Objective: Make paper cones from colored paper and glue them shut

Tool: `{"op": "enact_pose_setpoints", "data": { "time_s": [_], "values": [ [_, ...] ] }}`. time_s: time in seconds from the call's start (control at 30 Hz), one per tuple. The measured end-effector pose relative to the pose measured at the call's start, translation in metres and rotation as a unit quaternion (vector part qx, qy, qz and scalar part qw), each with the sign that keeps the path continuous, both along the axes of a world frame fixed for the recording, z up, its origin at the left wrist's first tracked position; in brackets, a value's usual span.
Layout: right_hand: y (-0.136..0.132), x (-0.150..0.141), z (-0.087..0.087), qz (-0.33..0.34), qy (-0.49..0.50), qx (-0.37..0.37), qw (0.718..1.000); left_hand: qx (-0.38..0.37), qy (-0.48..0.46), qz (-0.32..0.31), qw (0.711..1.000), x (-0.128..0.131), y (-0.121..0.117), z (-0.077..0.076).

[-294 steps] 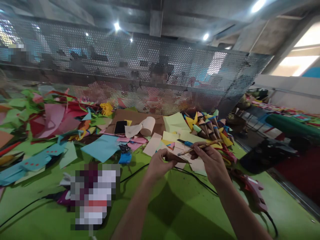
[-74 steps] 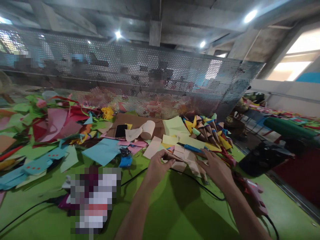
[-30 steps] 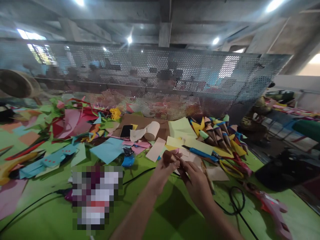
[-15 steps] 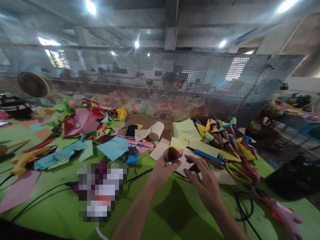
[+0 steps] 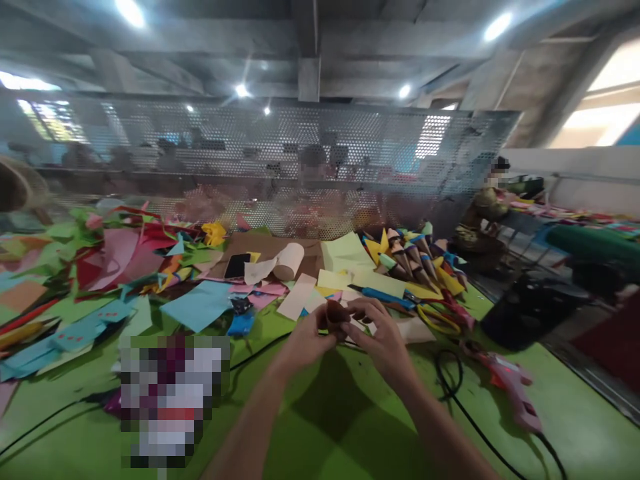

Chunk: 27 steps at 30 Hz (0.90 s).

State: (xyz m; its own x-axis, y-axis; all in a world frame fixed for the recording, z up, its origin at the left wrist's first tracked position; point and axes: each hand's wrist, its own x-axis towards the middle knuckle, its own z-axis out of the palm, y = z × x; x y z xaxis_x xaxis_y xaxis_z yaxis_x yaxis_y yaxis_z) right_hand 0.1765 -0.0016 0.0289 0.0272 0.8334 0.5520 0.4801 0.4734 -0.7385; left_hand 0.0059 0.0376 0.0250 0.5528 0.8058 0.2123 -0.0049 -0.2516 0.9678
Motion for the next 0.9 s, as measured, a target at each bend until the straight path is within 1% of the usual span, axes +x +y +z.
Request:
{"op": "enact_pose_setpoints", "data": {
  "time_s": [0.1, 0.23, 0.3, 0.43, 0.57, 0.7, 0.77, 0.8, 0.87, 0.9],
  "values": [
    [-0.001, -0.002, 0.001, -0.008, 0.005, -0.01, 1.0, 0.017, 0.02, -0.004, 1.0, 0.0, 0.001, -0.001],
    [-0.002, -0.005, 0.002, 0.013, 0.004, -0.009, 1.0, 0.034, 0.043, -0.025, 0.998, 0.001, 0.0, 0.0],
    [-0.002, -0.006, 0.002, 0.019, 0.012, 0.002, 1.0, 0.04, 0.046, -0.014, 0.998, 0.001, -0.002, 0.001],
    [-0.003, -0.008, 0.002, 0.003, 0.025, 0.004, 1.0, 0.058, 0.041, 0.024, 0.997, 0.002, -0.003, 0.001],
    [-0.004, -0.011, -0.001, -0.013, 0.021, 0.005, 1.0, 0.092, 0.072, 0.056, 0.992, 0.006, -0.004, -0.002],
    [-0.005, -0.013, -0.001, -0.018, 0.001, -0.012, 1.0, 0.117, 0.07, 0.068, 0.988, 0.008, -0.003, -0.006],
    [-0.004, -0.005, 0.002, -0.034, -0.012, -0.021, 0.999, 0.101, 0.057, 0.062, 0.991, 0.007, -0.002, -0.007],
    [-0.003, 0.004, 0.005, -0.054, -0.019, -0.022, 0.998, 0.085, 0.048, 0.057, 0.994, 0.007, -0.001, -0.008],
    [0.001, 0.03, 0.01, -0.112, -0.038, -0.028, 0.993, 0.044, 0.022, 0.044, 0.998, 0.005, -0.001, -0.007],
    [0.002, 0.048, 0.013, -0.138, -0.071, -0.037, 0.987, 0.025, 0.008, 0.037, 0.999, 0.005, -0.001, -0.007]
  ]
}}
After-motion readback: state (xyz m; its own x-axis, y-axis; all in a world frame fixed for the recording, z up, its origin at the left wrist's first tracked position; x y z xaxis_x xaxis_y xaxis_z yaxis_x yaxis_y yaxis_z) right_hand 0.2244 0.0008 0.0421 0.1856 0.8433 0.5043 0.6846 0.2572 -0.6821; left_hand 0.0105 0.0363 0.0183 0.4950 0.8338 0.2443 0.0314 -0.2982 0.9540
